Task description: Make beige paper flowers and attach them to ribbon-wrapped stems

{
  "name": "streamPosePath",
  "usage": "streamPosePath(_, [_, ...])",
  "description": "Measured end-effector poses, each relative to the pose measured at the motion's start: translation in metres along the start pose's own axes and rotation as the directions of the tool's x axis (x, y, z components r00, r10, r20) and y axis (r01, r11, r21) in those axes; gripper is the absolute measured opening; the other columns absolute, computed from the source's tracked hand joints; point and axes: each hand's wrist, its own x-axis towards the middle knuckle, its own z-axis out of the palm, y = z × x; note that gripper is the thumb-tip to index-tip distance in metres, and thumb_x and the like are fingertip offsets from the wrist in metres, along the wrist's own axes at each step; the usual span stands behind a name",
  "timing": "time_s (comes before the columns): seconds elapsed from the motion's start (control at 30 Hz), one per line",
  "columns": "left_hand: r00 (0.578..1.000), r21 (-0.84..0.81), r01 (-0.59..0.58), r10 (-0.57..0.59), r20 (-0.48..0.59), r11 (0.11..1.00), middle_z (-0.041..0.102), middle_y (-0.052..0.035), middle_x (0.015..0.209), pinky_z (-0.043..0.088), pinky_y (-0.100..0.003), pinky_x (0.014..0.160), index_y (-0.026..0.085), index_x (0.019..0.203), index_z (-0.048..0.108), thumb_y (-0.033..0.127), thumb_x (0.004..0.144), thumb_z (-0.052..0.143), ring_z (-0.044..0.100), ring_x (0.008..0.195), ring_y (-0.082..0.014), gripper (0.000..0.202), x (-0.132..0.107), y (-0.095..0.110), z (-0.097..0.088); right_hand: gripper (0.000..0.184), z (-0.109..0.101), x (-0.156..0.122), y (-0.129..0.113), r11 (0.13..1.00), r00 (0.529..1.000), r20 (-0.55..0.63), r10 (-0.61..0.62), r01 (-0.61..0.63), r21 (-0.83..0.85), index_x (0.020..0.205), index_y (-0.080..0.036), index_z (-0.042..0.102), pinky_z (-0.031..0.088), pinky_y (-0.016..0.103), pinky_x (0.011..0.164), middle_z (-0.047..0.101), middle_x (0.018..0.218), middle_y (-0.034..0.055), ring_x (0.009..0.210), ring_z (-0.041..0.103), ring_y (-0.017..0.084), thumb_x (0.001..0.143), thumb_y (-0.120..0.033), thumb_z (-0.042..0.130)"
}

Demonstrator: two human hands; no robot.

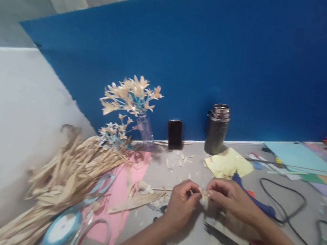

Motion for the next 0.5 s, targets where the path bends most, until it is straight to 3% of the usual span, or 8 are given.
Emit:
streamPosePath(0.2, [0.992,-0.162,0.123,-0.121,0.019,0.979,0.057,0.0011,0.058,0.037,-0.024,0.058,0.017,0.064,0.065,0.016,0.07,0.06,0.048,0.057,-0.0123,0.008,0.0038,-0.0044,-0.0018,0.016,-0.0019,0.0019,-0.0023,0.999,1.0,-0.017,0.026,-0.025,0.027,0.078,-0.019,0.066,0.043,0.024,0.058,0.068,0.069,0.0002,0.063,0.059,0.014,0.087,-0.029,0.058])
streamPosePath(0.37, [0.993,-0.198,0.117,-0.115,0.023,0.973,0.058,0.001,0.06,0.038,-0.024,0.058,0.017,0.068,0.066,0.019,0.071,0.062,0.047,0.057,-0.0112,0.006,0.0029,-0.0093,-0.0008,0.016,-0.0004,0.001,0.0011,0.998,0.999,0.023,0.04,-0.041,0.042,0.077,-0.019,0.065,0.044,0.025,0.062,0.066,0.07,-0.0002,0.066,0.06,0.015,0.089,-0.027,0.057])
streamPosePath(0.5, [0.99,-0.211,0.138,-0.143,-0.009,0.968,0.058,0.0015,0.06,0.038,-0.023,0.057,0.016,0.071,0.067,0.021,0.071,0.067,0.047,0.056,-0.0107,0.005,0.002,-0.0096,0.0008,0.027,-0.0026,-0.0019,-0.0031,0.999,0.999,0.029,0.022,-0.023,0.049,0.077,-0.019,0.066,0.042,0.025,0.061,0.065,0.07,0.0,0.064,0.056,0.015,0.095,-0.035,0.053])
